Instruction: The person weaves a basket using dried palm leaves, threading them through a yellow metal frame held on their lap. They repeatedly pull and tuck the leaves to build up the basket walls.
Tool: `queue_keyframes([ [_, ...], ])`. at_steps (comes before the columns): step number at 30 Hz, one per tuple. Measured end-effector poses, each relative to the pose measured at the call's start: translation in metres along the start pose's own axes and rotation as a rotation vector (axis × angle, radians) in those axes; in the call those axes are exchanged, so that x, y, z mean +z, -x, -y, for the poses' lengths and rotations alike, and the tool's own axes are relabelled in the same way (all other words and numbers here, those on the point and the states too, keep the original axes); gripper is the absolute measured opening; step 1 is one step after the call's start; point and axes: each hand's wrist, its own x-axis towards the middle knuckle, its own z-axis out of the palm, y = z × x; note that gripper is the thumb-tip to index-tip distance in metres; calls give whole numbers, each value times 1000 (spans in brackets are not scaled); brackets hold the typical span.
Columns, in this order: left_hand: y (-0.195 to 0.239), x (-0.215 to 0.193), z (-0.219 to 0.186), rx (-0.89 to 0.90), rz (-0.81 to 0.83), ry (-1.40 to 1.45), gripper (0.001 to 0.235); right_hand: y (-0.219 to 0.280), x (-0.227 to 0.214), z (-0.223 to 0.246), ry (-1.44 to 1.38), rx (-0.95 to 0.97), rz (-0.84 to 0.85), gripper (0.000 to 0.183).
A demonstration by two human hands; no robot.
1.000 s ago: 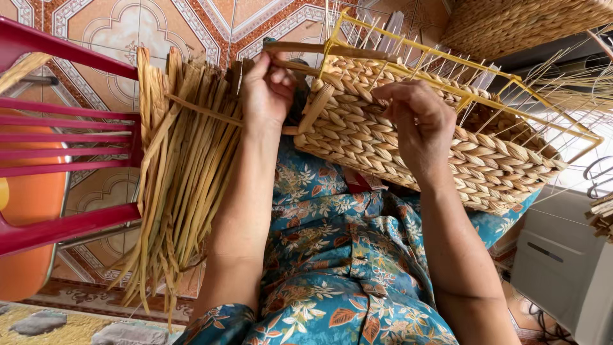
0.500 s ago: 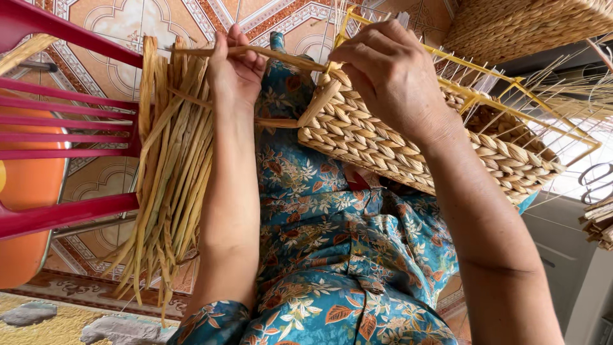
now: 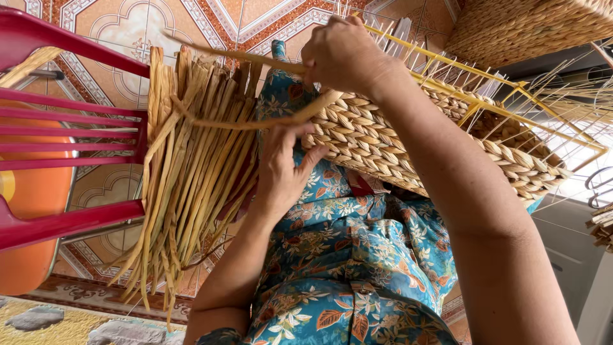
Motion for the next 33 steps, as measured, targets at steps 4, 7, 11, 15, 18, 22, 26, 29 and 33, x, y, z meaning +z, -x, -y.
queue_keyframes([
  [4,-11,21,10,-72,-198,121,54,2,20,-22,-316,-126,-296,16],
  [7,-30,43,13,-179,-221,421,38,3,28,-33,-387,-250,-479,16],
  [11,-40,62,25,-378,-219,416,25,6,33,-36,-471,-292,-553,14],
  [15,-56,63,55,-473,-163,533,18,18,31,-41,-603,-261,-518,13],
  [18,-67,66,72,-517,-98,857,13,25,32,-36,-606,-282,-515,12],
  [22,-82,68,77,-370,-21,631,10,30,24,-28,-389,-466,-657,14],
  [26,-93,67,76,-284,26,922,11,52,29,-10,-242,-411,-806,6],
  [29,-93,66,77,-409,63,1097,15,79,50,4,-395,-238,-926,17],
  [33,-92,69,75,-457,139,1025,11,85,74,13,-809,101,-1011,18],
])
